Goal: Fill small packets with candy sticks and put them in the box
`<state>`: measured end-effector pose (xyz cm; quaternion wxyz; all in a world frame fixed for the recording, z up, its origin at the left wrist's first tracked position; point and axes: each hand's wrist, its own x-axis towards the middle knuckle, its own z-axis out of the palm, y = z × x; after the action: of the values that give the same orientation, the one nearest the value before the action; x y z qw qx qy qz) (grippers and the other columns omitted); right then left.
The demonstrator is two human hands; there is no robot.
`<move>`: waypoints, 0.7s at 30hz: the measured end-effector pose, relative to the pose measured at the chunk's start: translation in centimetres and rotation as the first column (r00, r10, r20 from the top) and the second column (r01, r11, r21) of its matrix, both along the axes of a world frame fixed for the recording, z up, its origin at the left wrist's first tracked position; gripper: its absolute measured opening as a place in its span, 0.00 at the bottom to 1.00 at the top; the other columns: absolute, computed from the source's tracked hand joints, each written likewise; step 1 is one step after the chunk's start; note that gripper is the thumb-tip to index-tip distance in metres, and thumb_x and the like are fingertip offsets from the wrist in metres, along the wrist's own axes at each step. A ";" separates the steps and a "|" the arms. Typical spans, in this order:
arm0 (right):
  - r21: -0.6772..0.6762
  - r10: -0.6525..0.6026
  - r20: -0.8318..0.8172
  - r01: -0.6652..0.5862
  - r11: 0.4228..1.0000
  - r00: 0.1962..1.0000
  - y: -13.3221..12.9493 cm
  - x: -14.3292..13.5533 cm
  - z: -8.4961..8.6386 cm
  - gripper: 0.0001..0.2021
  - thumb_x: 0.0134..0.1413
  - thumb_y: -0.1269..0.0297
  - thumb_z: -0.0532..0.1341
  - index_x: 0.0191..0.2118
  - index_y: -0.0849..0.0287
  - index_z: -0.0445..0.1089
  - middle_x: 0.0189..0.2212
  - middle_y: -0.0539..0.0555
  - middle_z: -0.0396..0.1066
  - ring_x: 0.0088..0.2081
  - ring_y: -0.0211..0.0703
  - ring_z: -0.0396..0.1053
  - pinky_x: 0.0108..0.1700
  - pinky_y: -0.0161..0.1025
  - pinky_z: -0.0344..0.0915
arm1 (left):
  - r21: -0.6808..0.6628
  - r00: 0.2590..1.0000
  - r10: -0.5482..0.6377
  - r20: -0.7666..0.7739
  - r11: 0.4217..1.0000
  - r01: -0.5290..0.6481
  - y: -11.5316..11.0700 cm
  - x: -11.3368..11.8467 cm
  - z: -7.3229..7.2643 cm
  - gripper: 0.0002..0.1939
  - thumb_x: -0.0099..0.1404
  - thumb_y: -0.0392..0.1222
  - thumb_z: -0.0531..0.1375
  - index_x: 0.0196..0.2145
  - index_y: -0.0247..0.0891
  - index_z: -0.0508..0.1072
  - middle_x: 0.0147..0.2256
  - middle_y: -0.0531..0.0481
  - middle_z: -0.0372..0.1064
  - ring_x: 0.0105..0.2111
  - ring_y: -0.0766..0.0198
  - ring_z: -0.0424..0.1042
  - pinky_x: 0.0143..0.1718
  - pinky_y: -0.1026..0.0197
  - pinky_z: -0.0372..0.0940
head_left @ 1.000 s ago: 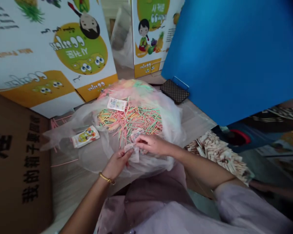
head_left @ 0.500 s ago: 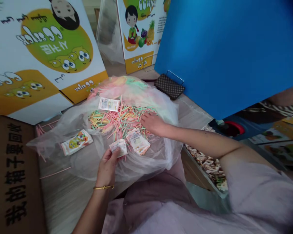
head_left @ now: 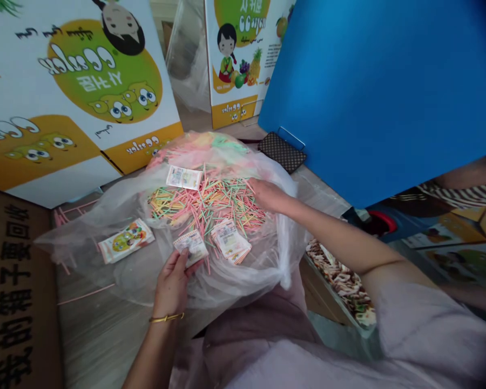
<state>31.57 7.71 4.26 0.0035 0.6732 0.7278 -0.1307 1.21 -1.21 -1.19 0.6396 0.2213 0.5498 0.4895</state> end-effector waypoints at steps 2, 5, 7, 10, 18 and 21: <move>-0.065 -0.090 0.043 0.093 0.994 0.995 0.5 -0.1 0.4 0.16 0.67 0.69 0.53 0.58 0.64 0.64 0.49 0.66 0.76 0.46 0.56 0.75 0.42 0.42 0.65 | 0.001 1.000 0.004 0.012 1.000 -0.004 0.0 -0.1 0.0 0.18 0.48 0.48 0.75 0.33 0.38 0.78 0.36 0.52 0.78 0.37 0.62 0.77 0.43 0.57 0.76; -0.133 -0.083 0.049 0.089 0.987 0.995 1.1 -0.7 0.5 0.18 0.64 0.64 0.58 0.58 0.62 0.65 0.51 0.66 0.76 0.46 0.57 0.76 0.42 0.42 0.66 | 0.002 1.000 0.016 0.017 1.000 -0.016 -0.3 -0.3 -0.1 0.17 0.48 0.48 0.75 0.33 0.39 0.79 0.38 0.51 0.79 0.38 0.61 0.77 0.43 0.57 0.76; -0.104 -0.030 0.017 0.031 0.994 0.999 1.5 -1.5 0.2 0.19 0.64 0.60 0.61 0.57 0.61 0.68 0.51 0.64 0.77 0.47 0.57 0.76 0.43 0.41 0.67 | -0.017 1.000 0.024 0.009 1.000 -0.024 -0.7 -0.4 -0.1 0.16 0.50 0.47 0.74 0.35 0.40 0.79 0.40 0.50 0.80 0.40 0.59 0.78 0.44 0.56 0.76; -0.057 0.029 0.006 -0.029 0.998 1.000 2.1 -2.8 -0.5 0.17 0.65 0.61 0.59 0.57 0.60 0.69 0.52 0.63 0.77 0.50 0.55 0.75 0.45 0.40 0.67 | -0.059 1.000 0.013 -0.011 0.998 -0.014 -1.1 -0.4 0.1 0.14 0.51 0.48 0.73 0.34 0.40 0.79 0.39 0.50 0.80 0.43 0.56 0.79 0.48 0.53 0.75; -0.114 0.034 -0.015 -0.035 0.993 0.999 3.2 -2.5 0.2 0.17 0.72 0.59 0.50 0.48 0.61 0.74 0.47 0.63 0.78 0.45 0.53 0.76 0.42 0.40 0.66 | -0.012 0.999 0.033 -0.020 0.999 -0.034 -0.8 0.4 0.3 0.17 0.49 0.50 0.75 0.34 0.39 0.79 0.40 0.48 0.80 0.46 0.54 0.79 0.52 0.50 0.75; -0.097 0.050 -0.087 -0.058 0.994 0.995 3.3 -2.0 0.4 0.18 0.73 0.57 0.49 0.47 0.61 0.73 0.45 0.62 0.79 0.42 0.51 0.75 0.41 0.39 0.65 | -0.019 0.999 0.040 0.013 0.999 -0.039 -0.3 0.7 0.2 0.18 0.50 0.50 0.75 0.36 0.39 0.80 0.43 0.46 0.80 0.47 0.55 0.78 0.49 0.53 0.76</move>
<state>29.62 10.99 4.68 0.0100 0.6462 0.7378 -0.1948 1.88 -1.46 -0.99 0.6357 0.2009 0.5543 0.4982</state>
